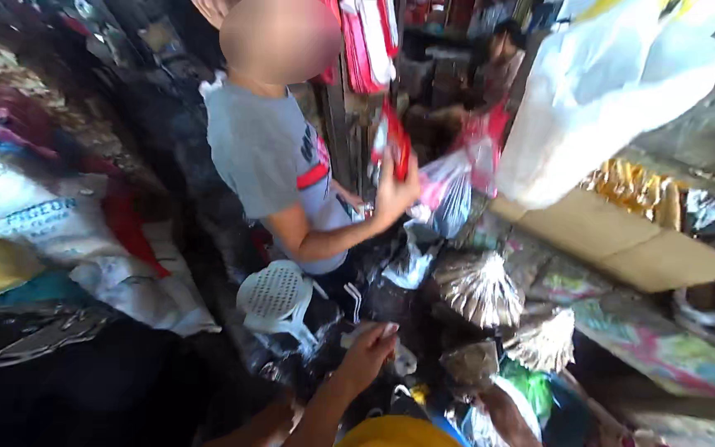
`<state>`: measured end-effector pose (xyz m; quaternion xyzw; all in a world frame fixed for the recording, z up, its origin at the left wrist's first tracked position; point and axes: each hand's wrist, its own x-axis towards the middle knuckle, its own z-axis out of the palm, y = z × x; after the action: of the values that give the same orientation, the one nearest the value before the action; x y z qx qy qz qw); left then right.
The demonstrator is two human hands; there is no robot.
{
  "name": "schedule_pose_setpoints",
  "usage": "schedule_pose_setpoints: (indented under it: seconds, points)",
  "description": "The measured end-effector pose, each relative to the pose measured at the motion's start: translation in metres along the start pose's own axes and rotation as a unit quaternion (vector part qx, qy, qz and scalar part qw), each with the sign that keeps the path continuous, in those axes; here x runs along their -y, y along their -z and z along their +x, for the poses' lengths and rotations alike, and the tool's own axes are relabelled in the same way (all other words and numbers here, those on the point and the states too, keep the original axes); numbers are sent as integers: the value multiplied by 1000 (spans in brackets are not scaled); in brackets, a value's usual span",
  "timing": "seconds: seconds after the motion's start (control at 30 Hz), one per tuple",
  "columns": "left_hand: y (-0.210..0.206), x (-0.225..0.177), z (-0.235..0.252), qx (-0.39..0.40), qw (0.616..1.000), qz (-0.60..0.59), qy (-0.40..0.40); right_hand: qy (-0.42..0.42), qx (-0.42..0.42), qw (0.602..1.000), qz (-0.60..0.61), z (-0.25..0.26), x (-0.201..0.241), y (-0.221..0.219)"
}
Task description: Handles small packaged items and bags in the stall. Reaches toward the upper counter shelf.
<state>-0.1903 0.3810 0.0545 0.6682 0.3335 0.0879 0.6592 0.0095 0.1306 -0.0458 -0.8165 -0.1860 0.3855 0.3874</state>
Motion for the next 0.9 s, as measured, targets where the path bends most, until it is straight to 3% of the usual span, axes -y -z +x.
schedule_pose_setpoints:
  seconds: [0.2,0.37,0.53,0.7,0.77,0.9]
  points:
    - [19,-4,32,-2,999,4,37,27,37,998,-46,53,37,-8]
    - [47,-15,42,10,997,49,65,16,126,983,-134,83,84,-16]
    - [78,-12,34,-6,991,87,97,49,250,912,-321,117,115,-49]
    - [98,22,5,-63,995,18,69,181,357,804,-440,125,159,-110]
    - [110,36,-9,-83,993,9,88,192,350,788,-469,119,172,-139]
    - [137,58,-41,-114,984,-27,134,220,364,794,-434,100,205,-183]
